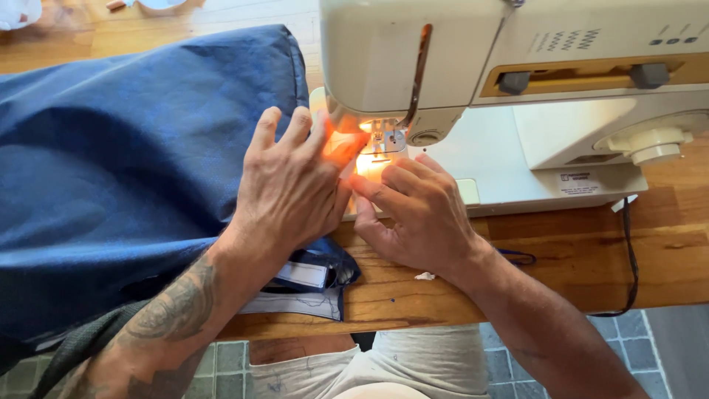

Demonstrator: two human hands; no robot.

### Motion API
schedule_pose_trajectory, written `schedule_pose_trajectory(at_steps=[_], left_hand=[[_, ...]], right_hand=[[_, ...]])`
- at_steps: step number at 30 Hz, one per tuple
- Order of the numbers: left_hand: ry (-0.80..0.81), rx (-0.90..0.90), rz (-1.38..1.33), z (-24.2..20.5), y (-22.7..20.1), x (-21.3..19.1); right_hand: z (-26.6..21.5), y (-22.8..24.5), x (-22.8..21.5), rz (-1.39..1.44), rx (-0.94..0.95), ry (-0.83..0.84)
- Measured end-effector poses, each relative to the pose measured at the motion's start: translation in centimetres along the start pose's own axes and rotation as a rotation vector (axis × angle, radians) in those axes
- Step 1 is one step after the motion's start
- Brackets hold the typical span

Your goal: Sewing a blue fabric bag using a sewing machine and trimming excess thread with snips

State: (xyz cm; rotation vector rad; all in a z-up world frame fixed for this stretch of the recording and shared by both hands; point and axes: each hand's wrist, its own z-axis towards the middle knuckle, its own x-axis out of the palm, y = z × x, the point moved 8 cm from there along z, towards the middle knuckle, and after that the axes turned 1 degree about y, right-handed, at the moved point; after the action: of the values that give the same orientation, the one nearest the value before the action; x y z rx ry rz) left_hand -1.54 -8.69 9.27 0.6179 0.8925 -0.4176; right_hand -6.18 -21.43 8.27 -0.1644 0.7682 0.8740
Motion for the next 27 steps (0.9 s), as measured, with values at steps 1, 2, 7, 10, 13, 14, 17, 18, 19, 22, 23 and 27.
schedule_pose_trajectory(at_steps=[1,2,7,10,13,14,17,18,19,22,23,27], left_hand=[[-0.003,-0.018,0.038,0.0,0.1,0.2],[-0.004,-0.018,0.038,0.0,0.2,0.6],[0.033,-0.053,0.013,-0.5,0.9,2.3],[0.165,-0.069,-0.093,0.0,2.2,3.6],[0.302,-0.084,-0.264,0.6,3.9,4.8],[0.302,-0.089,-0.263,1.1,4.3,4.8],[0.396,-0.197,-0.527,2.6,5.9,5.6],[0.477,-0.26,-0.601,2.8,5.9,6.3],[0.558,-0.324,-0.675,2.9,5.8,6.9],[0.625,-0.336,-0.625,2.9,6.2,9.0],[0.622,-0.337,-0.625,3.9,6.9,9.0],[0.631,-0.218,-0.552,5.7,8.5,11.3]], right_hand=[[0.0,-0.1,-0.1,0.01,0.002,-0.008],[-0.1,-0.1,-0.1,0.008,0.002,-0.009],[-0.1,-0.1,-0.3,0.025,-0.006,-0.052],[0.1,-0.1,-0.5,0.033,-0.01,-0.066],[0.1,0.1,-0.7,0.05,-0.019,-0.079],[0.2,0.2,-0.8,0.054,-0.023,-0.077],[0.5,0.2,-1.1,0.071,-0.026,-0.091],[0.4,0.2,-1.1,0.077,-0.026,-0.09],[0.3,0.2,-1.2,0.083,-0.025,-0.089],[0.4,0.6,-1.5,0.096,-0.025,-0.11],[0.5,0.3,-1.4,0.095,-0.027,-0.11],[0.2,0.3,-1.5,0.1,-0.031,-0.122]])
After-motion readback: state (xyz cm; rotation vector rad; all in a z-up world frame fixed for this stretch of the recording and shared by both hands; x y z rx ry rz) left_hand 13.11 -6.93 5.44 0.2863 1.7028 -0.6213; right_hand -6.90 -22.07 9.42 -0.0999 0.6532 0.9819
